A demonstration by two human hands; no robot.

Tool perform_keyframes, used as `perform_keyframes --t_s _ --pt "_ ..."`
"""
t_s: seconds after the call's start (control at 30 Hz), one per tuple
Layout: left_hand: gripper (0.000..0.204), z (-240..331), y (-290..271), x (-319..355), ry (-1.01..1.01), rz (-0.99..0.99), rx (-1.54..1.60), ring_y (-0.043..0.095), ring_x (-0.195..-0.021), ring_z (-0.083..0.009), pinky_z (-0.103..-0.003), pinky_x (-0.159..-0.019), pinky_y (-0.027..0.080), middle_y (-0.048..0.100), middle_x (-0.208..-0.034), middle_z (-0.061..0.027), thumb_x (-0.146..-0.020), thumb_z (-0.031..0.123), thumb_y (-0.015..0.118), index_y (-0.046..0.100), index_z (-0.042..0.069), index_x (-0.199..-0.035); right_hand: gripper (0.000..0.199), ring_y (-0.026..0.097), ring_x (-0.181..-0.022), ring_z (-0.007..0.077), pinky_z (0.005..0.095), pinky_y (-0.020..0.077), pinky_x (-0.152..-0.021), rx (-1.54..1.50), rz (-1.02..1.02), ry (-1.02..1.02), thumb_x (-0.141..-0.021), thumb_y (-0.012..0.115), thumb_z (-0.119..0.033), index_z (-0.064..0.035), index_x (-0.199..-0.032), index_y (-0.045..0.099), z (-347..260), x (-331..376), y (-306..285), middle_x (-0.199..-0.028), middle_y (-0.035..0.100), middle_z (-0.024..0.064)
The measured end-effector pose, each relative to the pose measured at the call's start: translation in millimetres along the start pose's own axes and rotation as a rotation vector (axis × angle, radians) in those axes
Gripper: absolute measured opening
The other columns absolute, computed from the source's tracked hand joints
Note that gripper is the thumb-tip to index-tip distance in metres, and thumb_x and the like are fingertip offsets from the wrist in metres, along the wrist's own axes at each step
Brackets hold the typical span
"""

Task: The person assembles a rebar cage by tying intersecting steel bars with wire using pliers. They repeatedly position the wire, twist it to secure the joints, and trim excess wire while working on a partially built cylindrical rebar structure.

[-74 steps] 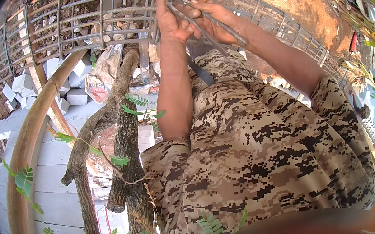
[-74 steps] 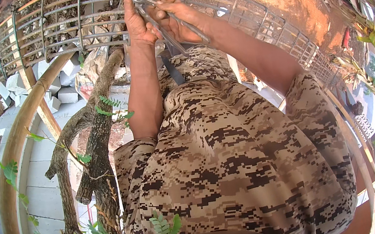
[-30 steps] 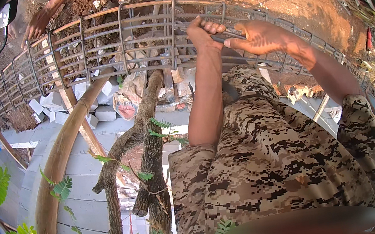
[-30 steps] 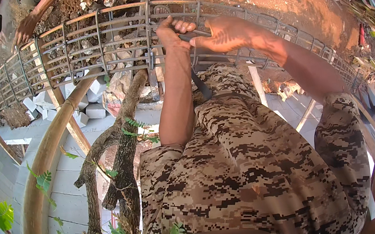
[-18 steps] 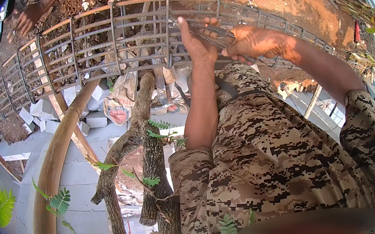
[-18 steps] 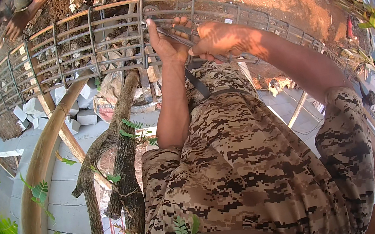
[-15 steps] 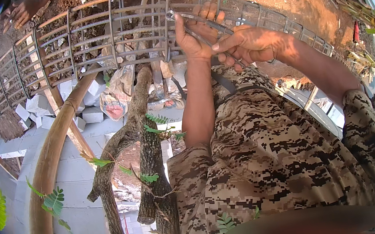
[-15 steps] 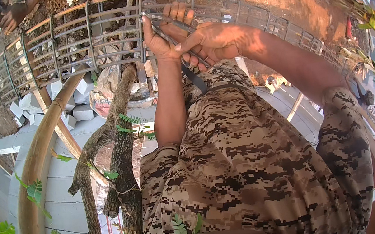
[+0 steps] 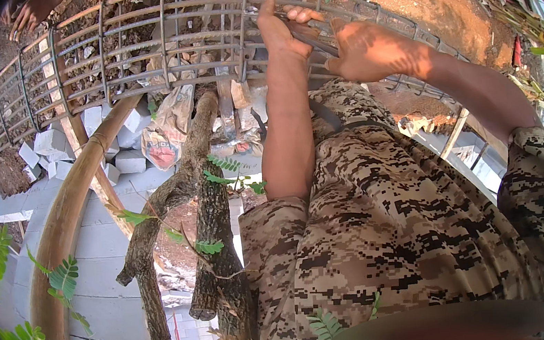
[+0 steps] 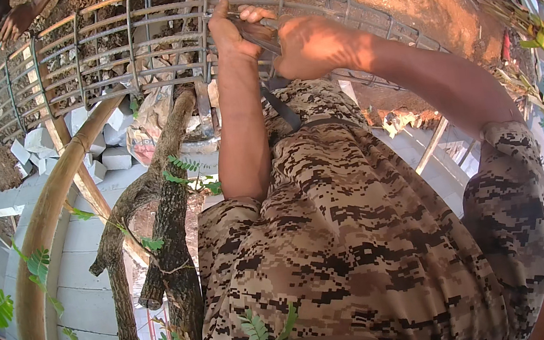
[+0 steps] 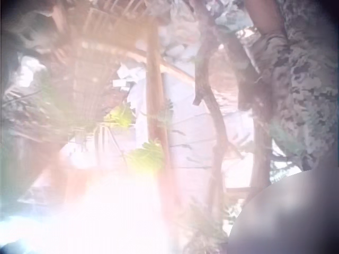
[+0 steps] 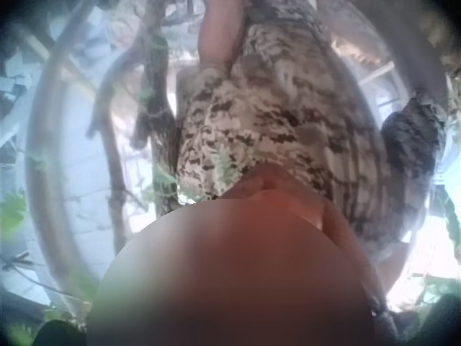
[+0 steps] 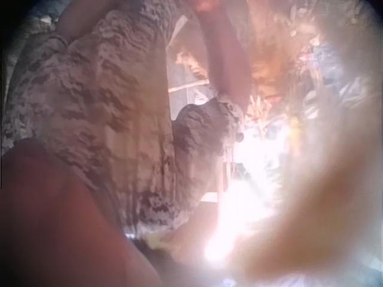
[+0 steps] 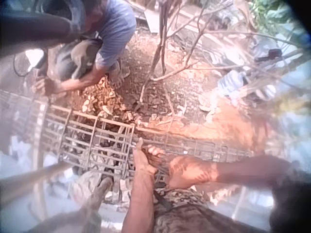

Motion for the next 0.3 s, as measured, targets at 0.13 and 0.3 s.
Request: perform_keyframes --t_s 0.13,0.3 --pt "0.062 -14 -14 29 0.255 -0.141 -0.03 0.062 -0.08 -0.0235 -0.049 -0.085 0.053 0.055 -0.072 -0.0057 -0.094 0.061 0.05 0.05 0.0 -0.096 0.026 0.045 -0.057 0.0118 0.0305 0.0387 -0.048 -0.829 -0.115 -0.05 -0.09 0.057 -0.024 -0.0001 -0.097 0.065 11 -6 22 -0.075 0.05 0.0041" --pt "0.035 -3 -21 15 0.158 -0.491 0.388 0.061 -0.08 -0.0178 -0.042 -0.084 0.054 0.058 -0.078 -0.0006 -0.091 0.044 0.067 0.056 0.011 -0.092 0.04 0.037 -0.057 0.0082 0.023 0.0356 -0.05 -1.923 -0.412 0.058 -0.095 0.053 -0.023 -0.0064 -0.131 0.05 5 -8 49 -0.087 0.048 0.0022"
Point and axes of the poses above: each hand's wrist, its own x-axis away from the middle knuckle, its own y-axis out of the palm, z = x × y, the point moved 3 cm from there along -x, towards the middle knuckle
